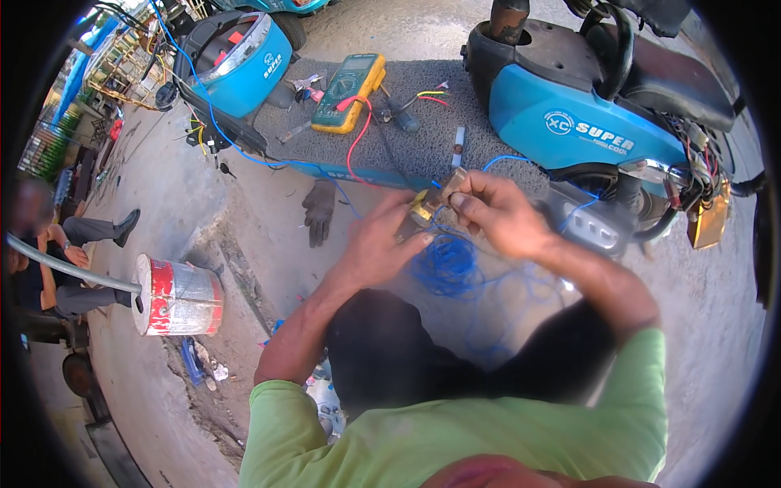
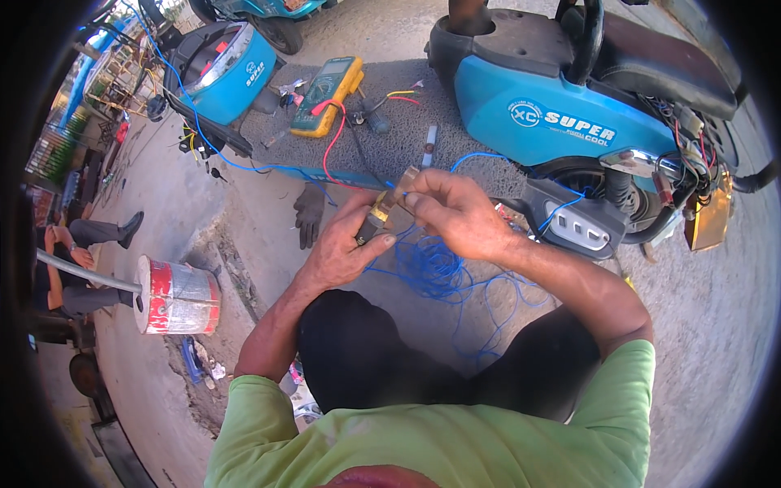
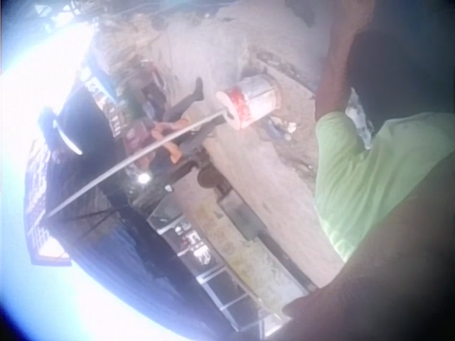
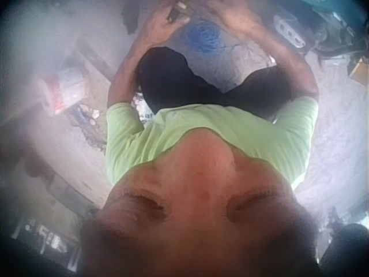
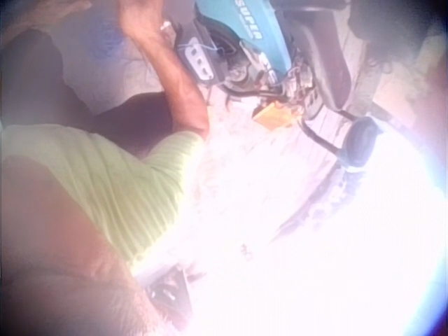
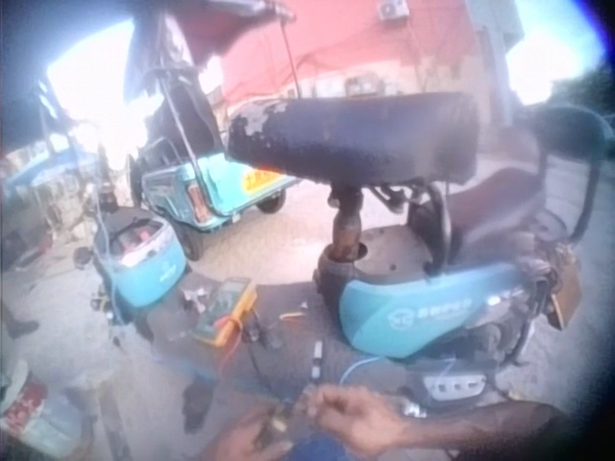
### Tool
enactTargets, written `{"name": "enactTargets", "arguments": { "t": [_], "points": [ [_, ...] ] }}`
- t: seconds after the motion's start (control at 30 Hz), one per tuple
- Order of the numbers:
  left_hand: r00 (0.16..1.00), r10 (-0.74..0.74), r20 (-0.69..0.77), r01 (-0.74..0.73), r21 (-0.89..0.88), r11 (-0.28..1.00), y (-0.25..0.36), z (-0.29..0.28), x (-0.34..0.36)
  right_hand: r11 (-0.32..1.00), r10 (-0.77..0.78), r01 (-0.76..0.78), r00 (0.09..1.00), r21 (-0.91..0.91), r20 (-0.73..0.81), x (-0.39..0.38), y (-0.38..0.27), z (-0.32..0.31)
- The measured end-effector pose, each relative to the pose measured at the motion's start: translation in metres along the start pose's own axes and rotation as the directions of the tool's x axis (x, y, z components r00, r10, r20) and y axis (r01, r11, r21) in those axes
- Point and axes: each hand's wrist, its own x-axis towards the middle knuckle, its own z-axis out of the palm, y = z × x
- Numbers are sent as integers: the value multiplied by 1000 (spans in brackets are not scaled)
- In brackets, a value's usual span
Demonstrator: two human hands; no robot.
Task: The person repairs electrical components on a blue electric scooter by handling wires, using a multimeter to test connections, and manipulating internal wiring beneath the scooter's seat.
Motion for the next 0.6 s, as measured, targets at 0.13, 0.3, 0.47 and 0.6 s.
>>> {"name": "enactTargets", "arguments": {
  "t": [0.13, 0.3, 0.47, 0.6],
  "points": [
    [1000, 14, 14, -14, -25, 1000, -2, 1, 0, 1000, -3, 3, 1000, 8, 16, 0, -3, 0],
    [1000, 12, 10, -11, -38, 999, -1, 1, -2, 998, 4, -4, 1000, -59, -9, -2, -6, 0],
    [998, 35, -51, -36, -18, 999, 4, 1, 0, 992, -87, 81, 995, -97, -55, 1, 2, 2],
    [992, 82, -94, -82, -2, 997, 6, 0, 1, 994, -57, 52, 997, -99, -54, -2, -4, 3]
  ]
}}
